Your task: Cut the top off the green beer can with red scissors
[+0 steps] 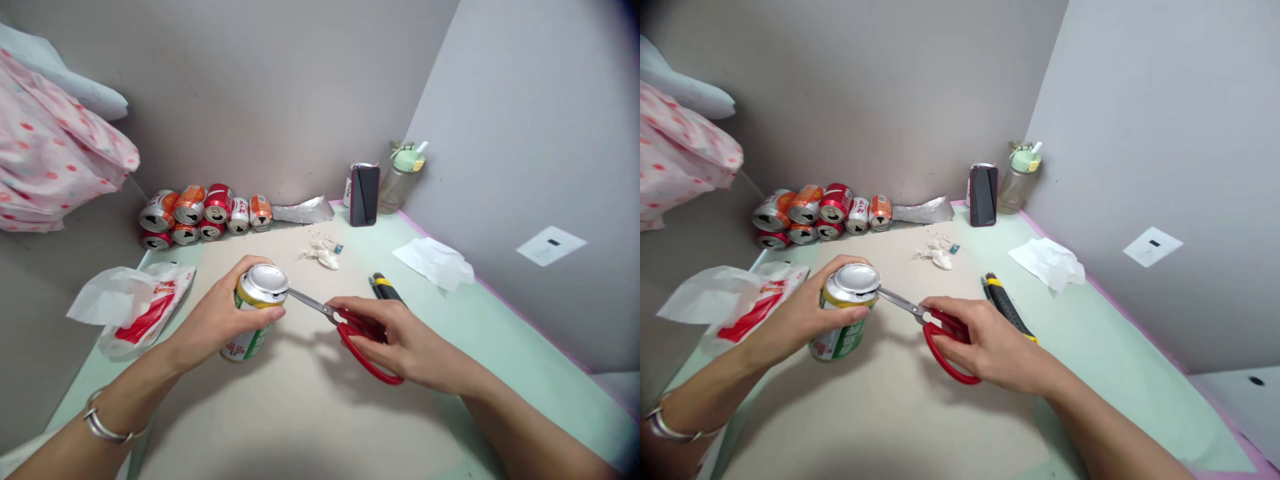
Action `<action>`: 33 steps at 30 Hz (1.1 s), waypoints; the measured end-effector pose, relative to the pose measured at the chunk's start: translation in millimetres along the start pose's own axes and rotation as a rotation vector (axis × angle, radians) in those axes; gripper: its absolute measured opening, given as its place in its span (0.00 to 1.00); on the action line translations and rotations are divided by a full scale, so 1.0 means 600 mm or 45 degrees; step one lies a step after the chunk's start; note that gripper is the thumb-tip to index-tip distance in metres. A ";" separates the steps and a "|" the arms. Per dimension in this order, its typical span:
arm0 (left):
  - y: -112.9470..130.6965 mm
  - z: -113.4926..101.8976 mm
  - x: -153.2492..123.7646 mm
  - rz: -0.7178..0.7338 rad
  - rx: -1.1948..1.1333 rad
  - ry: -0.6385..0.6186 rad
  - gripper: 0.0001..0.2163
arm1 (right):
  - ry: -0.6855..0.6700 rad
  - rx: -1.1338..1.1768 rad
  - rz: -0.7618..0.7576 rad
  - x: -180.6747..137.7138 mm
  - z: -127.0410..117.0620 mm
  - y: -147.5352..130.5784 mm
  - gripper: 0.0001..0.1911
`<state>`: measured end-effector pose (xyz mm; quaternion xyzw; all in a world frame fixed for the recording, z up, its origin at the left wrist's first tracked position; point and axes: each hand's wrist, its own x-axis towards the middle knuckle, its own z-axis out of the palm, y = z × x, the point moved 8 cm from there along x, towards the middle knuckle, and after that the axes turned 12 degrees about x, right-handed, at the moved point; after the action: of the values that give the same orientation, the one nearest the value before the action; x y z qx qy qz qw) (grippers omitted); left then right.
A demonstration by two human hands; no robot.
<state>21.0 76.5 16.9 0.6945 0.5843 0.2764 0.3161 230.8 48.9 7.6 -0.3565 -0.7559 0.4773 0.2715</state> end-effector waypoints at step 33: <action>0.001 0.033 -0.010 -0.062 -0.635 -0.294 0.24 | 0.211 -0.178 -0.400 -0.001 0.021 0.004 0.21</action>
<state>35.6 68.4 4.5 0.6078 0.4749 0.3230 0.5484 222.1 42.4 0.4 -0.2903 -0.8086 0.3444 0.3784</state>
